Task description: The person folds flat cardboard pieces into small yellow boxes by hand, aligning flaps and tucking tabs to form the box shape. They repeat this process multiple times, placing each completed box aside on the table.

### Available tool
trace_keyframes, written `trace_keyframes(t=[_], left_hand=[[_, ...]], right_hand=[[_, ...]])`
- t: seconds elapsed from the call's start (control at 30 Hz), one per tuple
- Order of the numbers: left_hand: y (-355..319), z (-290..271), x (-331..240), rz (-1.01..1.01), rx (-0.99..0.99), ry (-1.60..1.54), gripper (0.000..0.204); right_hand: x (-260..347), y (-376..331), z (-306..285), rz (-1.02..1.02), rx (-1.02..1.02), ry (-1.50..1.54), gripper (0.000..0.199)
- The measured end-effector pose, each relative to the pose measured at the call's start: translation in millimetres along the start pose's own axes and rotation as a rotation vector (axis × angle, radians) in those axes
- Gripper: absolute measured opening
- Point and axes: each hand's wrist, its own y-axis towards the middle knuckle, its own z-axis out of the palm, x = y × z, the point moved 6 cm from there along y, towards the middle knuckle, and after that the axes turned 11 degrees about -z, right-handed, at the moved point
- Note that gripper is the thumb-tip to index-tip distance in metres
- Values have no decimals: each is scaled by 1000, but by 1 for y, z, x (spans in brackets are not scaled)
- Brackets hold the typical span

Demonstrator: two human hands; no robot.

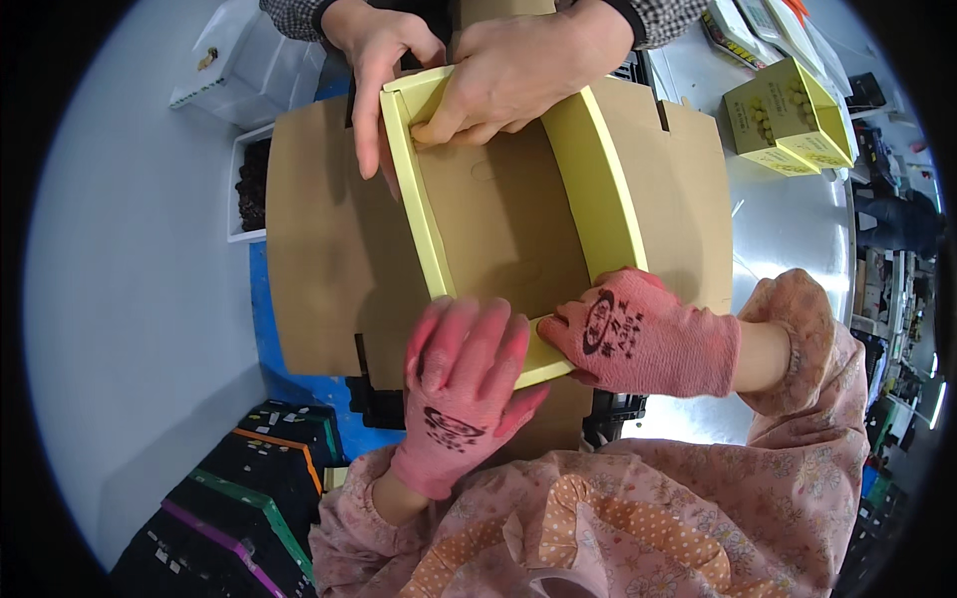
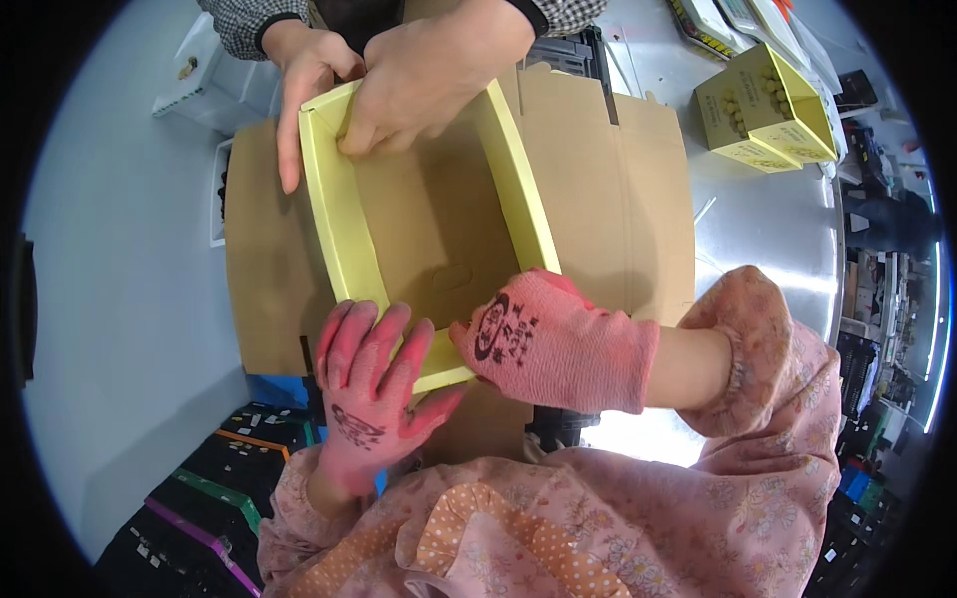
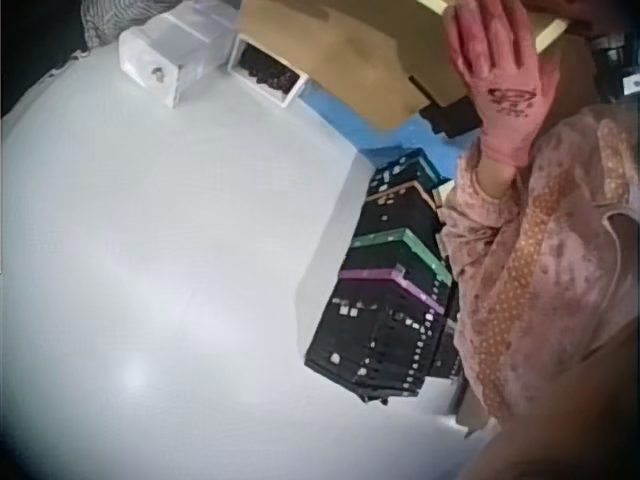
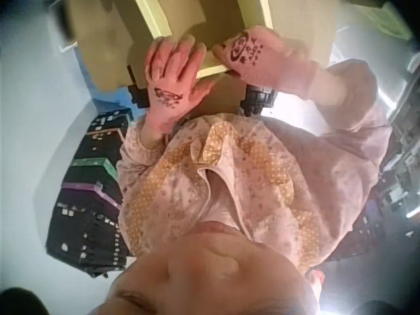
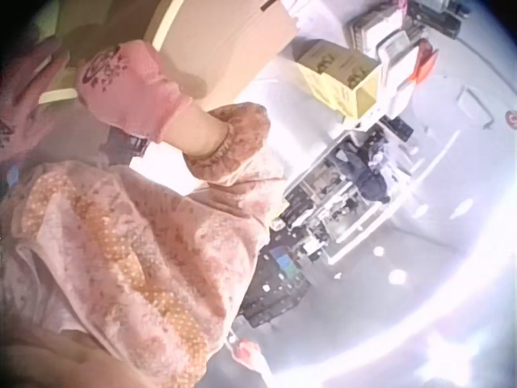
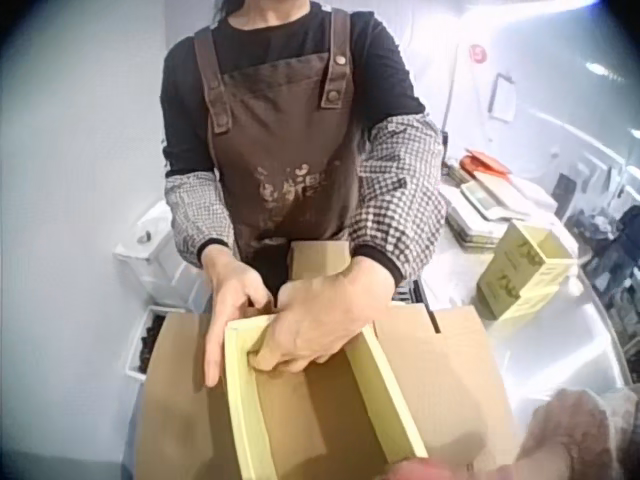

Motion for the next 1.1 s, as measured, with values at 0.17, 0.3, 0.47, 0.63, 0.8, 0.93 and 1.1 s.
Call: trace_keyframes(t=[0.17,0.3,0.47,0.63,0.8,0.93,1.1], left_hand=[[38,14,-26,-15,344,28,55],[49,20,-28,114,665,62,56],[53,45,-23,94,1180,65,60],[52,49,-23,169,1202,57,55],[57,66,-38,249,1409,176,61],[55,58,-35,253,1316,170,64],[54,58,-35,223,1283,159,63]], right_hand=[[-1,-6,1,-12,-259,-10,34],[-6,-34,-8,-121,-964,6,25],[-56,-104,65,349,-1838,735,40],[-112,-156,107,398,-2038,1022,53],[-87,-77,119,559,-2242,1099,66],[-66,-14,99,291,-1705,1564,71],[-61,-2,80,251,-1746,1597,73]])
